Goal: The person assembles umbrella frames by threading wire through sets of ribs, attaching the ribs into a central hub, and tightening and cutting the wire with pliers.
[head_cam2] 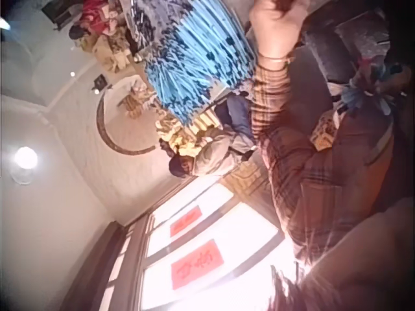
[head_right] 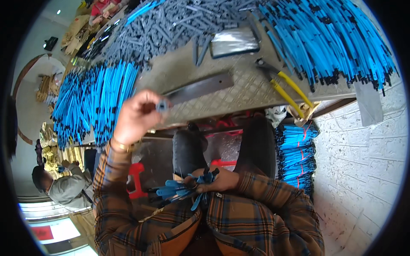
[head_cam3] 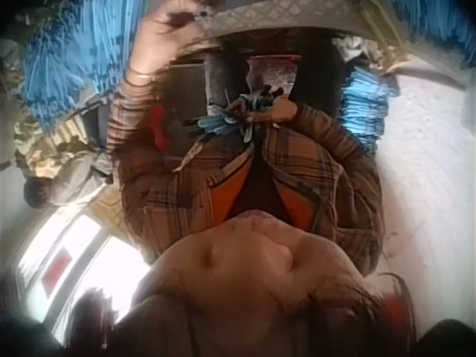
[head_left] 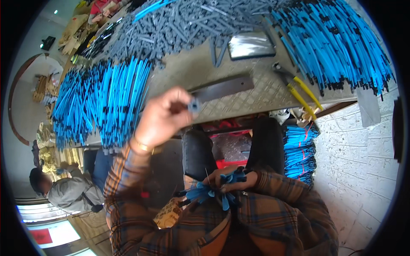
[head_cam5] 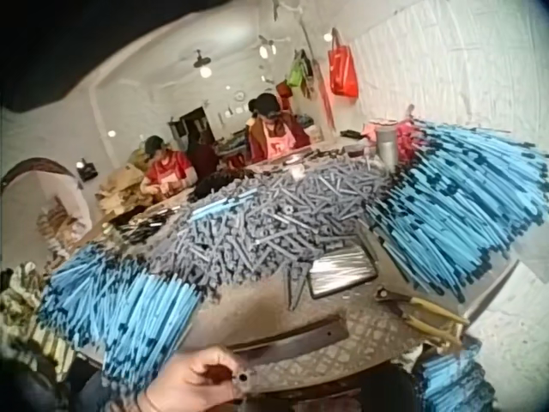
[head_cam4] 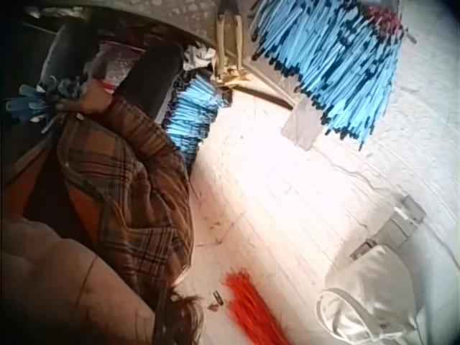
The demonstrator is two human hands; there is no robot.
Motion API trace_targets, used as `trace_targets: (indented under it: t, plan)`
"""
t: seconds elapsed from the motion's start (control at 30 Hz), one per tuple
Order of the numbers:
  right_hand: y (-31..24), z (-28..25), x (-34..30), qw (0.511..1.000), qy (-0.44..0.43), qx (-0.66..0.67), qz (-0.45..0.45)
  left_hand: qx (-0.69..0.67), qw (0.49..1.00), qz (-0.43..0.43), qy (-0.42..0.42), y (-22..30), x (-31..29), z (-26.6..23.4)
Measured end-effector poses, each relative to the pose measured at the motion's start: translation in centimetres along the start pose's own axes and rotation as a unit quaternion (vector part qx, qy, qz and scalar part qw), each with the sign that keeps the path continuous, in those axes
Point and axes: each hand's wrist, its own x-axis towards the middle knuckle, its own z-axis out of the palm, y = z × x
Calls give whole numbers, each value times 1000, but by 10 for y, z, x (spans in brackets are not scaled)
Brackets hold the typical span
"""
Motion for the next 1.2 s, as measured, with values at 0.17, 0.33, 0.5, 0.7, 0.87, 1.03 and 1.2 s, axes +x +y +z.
trace_targets:
  t: [0.17,0.33,0.5,0.7,0.87,1.03,1.2]
  plan:
    - [-4,10,13,1000,0,-25,-5,-222,960,-77,-155,-8,-75,10]
    - [9,6,18,993,-26,-87,78,-276,923,-131,-235,-41,-106,22]
    - [-1,22,24,995,14,-8,95,-287,930,-79,-217,-46,-121,24]
    - [0,26,21,994,15,-5,104,-302,926,-41,-222,-51,-123,26]
    - [10,30,22,996,58,-25,70,-318,915,-5,-250,-58,-121,26]
    - [10,29,19,995,63,-43,71,-357,896,-22,-264,-60,-122,29]
    - [20,30,18,994,76,-48,64,-322,903,49,-279,-61,-120,29]
